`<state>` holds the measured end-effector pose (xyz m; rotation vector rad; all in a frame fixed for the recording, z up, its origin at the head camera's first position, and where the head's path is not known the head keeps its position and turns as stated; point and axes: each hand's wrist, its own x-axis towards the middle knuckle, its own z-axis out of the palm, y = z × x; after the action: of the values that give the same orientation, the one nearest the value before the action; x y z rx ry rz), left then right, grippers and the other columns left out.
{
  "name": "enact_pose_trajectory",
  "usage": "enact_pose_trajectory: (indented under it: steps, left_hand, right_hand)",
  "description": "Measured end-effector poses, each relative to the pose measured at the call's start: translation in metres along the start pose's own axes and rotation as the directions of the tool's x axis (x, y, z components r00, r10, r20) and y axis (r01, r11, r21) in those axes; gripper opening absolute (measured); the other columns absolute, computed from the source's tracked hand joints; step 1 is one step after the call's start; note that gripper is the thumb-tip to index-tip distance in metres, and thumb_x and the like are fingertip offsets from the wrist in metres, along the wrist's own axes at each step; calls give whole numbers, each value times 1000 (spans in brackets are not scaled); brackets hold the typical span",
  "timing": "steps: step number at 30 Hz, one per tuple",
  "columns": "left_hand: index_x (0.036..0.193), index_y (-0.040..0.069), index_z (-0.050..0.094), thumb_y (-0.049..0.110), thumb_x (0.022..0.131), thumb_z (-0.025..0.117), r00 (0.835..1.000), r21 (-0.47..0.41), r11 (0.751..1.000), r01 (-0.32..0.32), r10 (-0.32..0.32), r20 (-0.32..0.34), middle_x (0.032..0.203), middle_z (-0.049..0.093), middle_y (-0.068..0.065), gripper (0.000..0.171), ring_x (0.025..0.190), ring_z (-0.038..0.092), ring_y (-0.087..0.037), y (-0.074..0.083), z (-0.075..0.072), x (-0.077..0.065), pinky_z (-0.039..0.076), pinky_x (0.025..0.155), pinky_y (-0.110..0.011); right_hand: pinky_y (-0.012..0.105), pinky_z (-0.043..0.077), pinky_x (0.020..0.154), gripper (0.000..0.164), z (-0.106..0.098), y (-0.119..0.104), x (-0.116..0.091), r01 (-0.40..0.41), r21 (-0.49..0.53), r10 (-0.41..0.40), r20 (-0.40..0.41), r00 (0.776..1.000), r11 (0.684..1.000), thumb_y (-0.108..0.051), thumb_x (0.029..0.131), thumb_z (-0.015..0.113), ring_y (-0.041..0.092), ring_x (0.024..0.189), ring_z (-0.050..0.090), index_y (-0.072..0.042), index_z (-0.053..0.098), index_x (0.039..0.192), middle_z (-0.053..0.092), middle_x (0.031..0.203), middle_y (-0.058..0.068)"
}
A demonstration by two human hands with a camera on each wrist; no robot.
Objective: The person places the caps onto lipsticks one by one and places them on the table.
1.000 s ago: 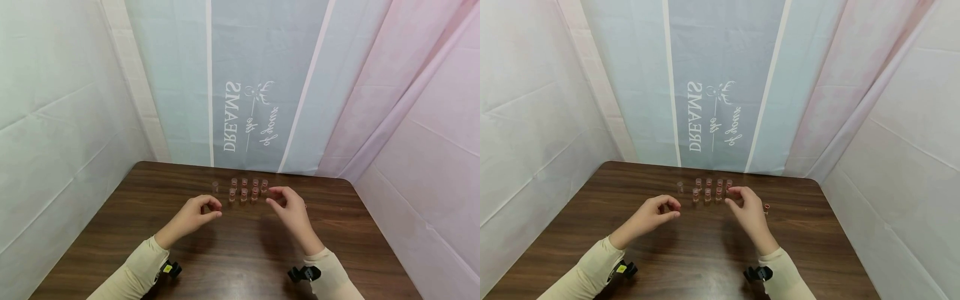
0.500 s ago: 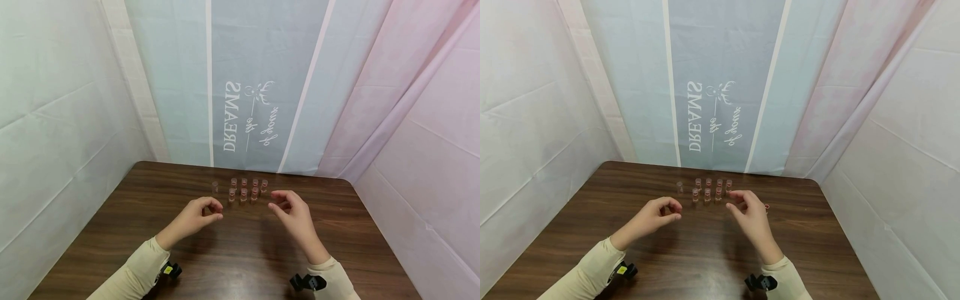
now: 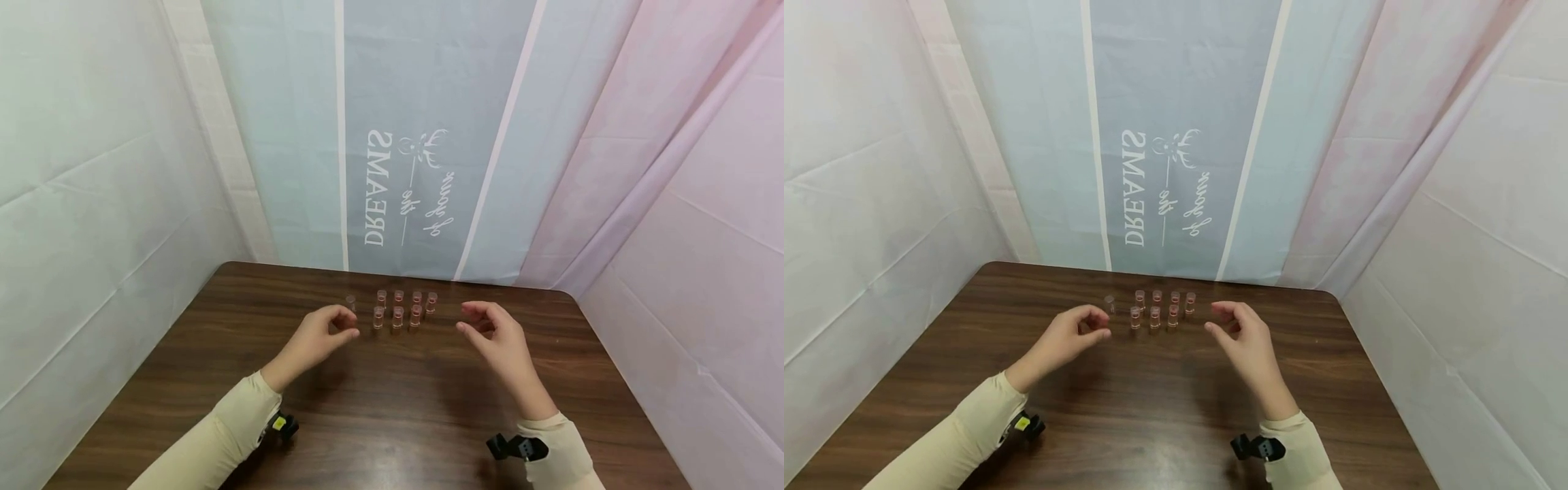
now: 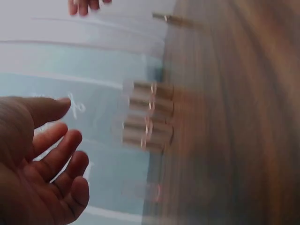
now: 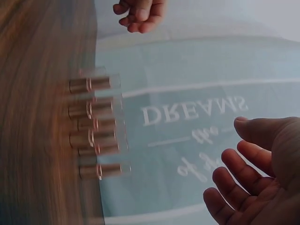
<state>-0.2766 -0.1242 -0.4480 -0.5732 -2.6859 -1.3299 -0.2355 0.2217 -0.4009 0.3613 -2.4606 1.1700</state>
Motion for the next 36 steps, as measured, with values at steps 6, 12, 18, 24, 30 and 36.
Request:
enact_pose_trajectory:
  steps: [6,12,18,24,30,36]
  left_hand:
    - [113,12,64,36,86,72,996,129,989,77,-70,-55,105,66,1,37,93,62,-15,-27,-6,44,51,82,-37]
    - [118,9,62,43,85,71,988,285,946,152,-146,-41,110,65,-4,49,99,61,-21,-52,3,73,50,85,-41]
    - [111,9,65,41,83,75,972,295,926,236,-220,-85,104,67,-5,44,93,63,-22,-61,11,78,52,78,-42]
    - [100,12,65,37,84,74,965,290,921,259,-234,-120,94,67,-2,31,79,62,-18,-61,13,79,51,68,-37]
    - [99,14,65,34,85,74,965,288,922,258,-231,-123,91,65,0,27,75,60,-17,-63,17,82,49,65,-34]
    - [98,12,65,29,85,74,970,262,936,236,-212,-117,91,65,-2,24,78,60,-18,-65,24,82,49,69,-37]
  right_hand:
    - [19,51,71,35,-12,20,4,-54,-21,54,-14,998,998,-32,86,73,14,89,62,-19,63,118,66,108,1]
    - [19,50,74,35,-17,38,7,-100,-50,99,-17,995,994,-34,87,72,13,91,62,-20,63,118,66,107,-1]
    - [19,50,69,35,-19,49,9,-153,-59,154,3,988,986,-31,86,73,20,90,63,-20,63,118,66,109,3]
    - [28,53,74,41,-25,63,13,-198,-94,203,46,978,976,-34,85,74,22,94,64,-16,62,120,66,115,8]
    - [43,51,86,60,-30,89,12,-289,-174,316,161,935,942,-39,83,75,27,105,61,-8,55,130,62,121,13]
    - [41,50,83,54,-21,118,6,-378,-214,421,215,881,901,-25,80,79,27,101,62,-2,56,124,65,111,14]
